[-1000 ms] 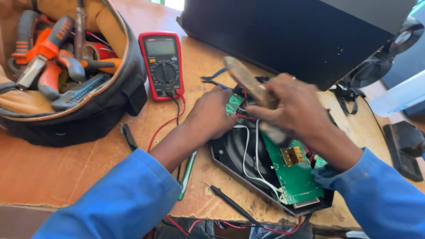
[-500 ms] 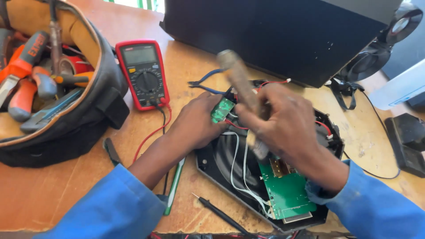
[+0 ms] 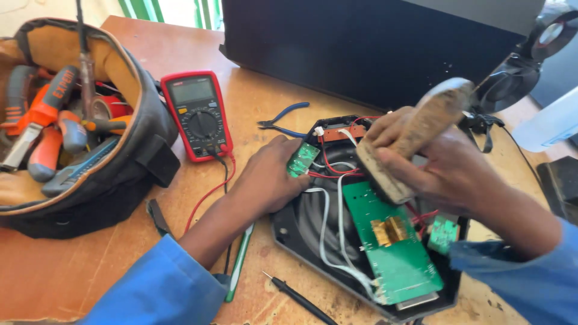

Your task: Soldering components on a circuit board and cleaning it with liquid and a brush.

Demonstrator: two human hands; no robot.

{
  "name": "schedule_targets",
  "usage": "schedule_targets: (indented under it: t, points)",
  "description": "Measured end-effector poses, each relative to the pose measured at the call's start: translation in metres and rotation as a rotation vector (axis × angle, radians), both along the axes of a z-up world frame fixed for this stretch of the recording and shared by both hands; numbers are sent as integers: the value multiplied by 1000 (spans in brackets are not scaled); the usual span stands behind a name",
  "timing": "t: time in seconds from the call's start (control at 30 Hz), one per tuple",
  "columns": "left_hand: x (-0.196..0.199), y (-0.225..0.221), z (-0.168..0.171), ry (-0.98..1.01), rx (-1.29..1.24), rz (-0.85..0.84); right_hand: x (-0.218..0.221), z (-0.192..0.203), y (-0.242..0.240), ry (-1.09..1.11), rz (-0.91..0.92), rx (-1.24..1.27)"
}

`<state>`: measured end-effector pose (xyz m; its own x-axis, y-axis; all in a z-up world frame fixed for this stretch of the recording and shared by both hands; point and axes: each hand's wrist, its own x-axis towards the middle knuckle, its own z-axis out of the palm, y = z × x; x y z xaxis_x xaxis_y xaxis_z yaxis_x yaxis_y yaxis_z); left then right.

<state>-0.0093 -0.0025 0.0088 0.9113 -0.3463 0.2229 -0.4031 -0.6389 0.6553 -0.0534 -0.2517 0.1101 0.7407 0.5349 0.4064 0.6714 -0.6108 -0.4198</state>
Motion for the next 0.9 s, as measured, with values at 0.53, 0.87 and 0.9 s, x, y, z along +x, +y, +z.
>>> schedule_targets:
  t: [0.53, 0.87, 0.9]
  points:
    - [4, -4, -11, -72, -6, -19, -43, 13, -36, 275, -5, -28]
    - [0, -6, -3, 2, 6, 4, -34, 17, 13, 230, 341, 22]
    - [0, -5, -2, 3, -7, -6, -32, 16, 6, 234, 232, 4]
